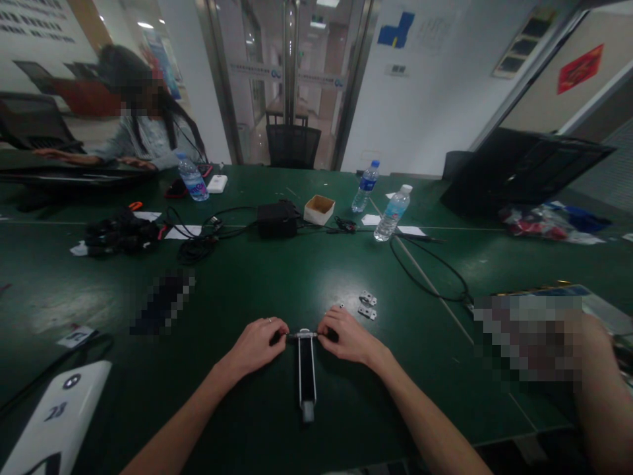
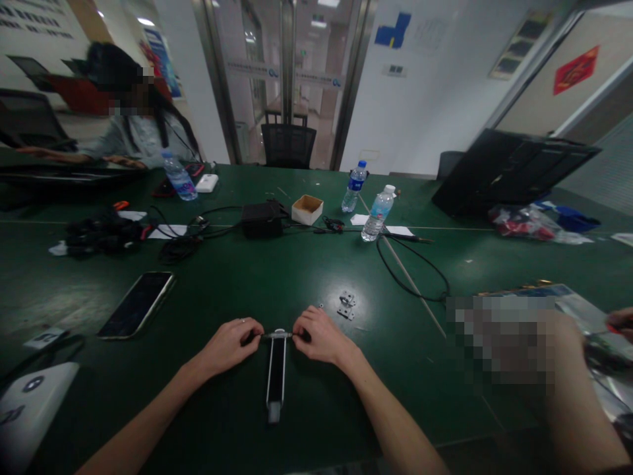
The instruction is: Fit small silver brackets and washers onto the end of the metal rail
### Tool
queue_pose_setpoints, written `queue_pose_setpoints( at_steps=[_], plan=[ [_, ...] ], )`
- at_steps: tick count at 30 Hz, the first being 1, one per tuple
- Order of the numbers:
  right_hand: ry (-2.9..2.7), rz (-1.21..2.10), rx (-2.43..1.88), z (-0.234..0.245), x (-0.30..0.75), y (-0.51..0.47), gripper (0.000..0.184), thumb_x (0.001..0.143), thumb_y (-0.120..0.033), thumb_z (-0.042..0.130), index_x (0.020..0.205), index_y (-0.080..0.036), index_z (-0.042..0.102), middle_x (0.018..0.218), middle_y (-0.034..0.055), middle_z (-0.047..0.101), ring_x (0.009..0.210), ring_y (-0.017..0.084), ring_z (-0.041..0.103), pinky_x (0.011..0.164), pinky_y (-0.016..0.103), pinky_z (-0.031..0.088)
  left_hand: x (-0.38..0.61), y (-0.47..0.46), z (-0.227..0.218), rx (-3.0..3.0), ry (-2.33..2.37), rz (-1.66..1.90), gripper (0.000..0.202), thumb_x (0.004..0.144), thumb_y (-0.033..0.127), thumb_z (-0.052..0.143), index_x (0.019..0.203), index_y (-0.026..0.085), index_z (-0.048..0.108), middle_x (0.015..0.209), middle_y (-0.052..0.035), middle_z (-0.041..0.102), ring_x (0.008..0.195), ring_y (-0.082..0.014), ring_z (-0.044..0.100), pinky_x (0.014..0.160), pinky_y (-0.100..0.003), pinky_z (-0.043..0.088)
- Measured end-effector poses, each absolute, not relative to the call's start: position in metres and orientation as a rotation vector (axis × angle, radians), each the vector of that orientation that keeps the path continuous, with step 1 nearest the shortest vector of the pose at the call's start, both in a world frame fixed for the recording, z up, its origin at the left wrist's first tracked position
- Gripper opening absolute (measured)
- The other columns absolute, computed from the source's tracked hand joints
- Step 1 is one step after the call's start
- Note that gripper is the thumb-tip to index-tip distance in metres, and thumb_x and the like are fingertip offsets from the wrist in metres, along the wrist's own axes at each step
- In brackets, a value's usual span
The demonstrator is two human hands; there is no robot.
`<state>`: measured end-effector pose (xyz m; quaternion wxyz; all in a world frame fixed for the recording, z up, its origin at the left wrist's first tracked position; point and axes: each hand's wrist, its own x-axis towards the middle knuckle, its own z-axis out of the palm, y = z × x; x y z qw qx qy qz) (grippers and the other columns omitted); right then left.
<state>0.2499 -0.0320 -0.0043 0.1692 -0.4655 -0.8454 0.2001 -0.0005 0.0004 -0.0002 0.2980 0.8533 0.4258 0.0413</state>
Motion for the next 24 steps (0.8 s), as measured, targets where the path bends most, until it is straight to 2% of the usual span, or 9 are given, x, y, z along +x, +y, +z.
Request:
queue_pose_setpoints(
  at_steps=[17, 24],
  plan=[
    [-2.401, 0.577, -1.320, -0.0034, 0.2501, -0.0317, 0.004, 0.081, -0.014, 0.059, 0.079, -0.018, 0.060, 0.076, 0.0015, 0.059, 0.079, 0.017, 0.051, 0.078, 0.031, 0.039, -0.0009, -0.0004, -0.0002, 2.219, 1.128, 0.150, 0.025, 0.094, 0.031, 0.045, 0.102, 0.019, 0.066, 0.099, -0.0040, 0.065, 0.087, -0.0193, 0.060, 0.078, -0.030, 0.048],
    [-2.410, 0.583, -1.323, -0.0045, 0.2503, -0.0320, 0.004, 0.081, -0.014, 0.059, 0.079, -0.018, 0.060, 0.077, 0.0018, 0.059, 0.079, 0.017, 0.051, 0.078, 0.031, 0.039, -0.0031, 0.0000, -0.0022, 2.216, 1.086, 0.161, 0.029, 0.094, 0.031, 0.044, 0.109, 0.021, 0.067, 0.102, -0.0032, 0.068, 0.088, -0.0196, 0.061, 0.080, -0.031, 0.048]
  ],
)
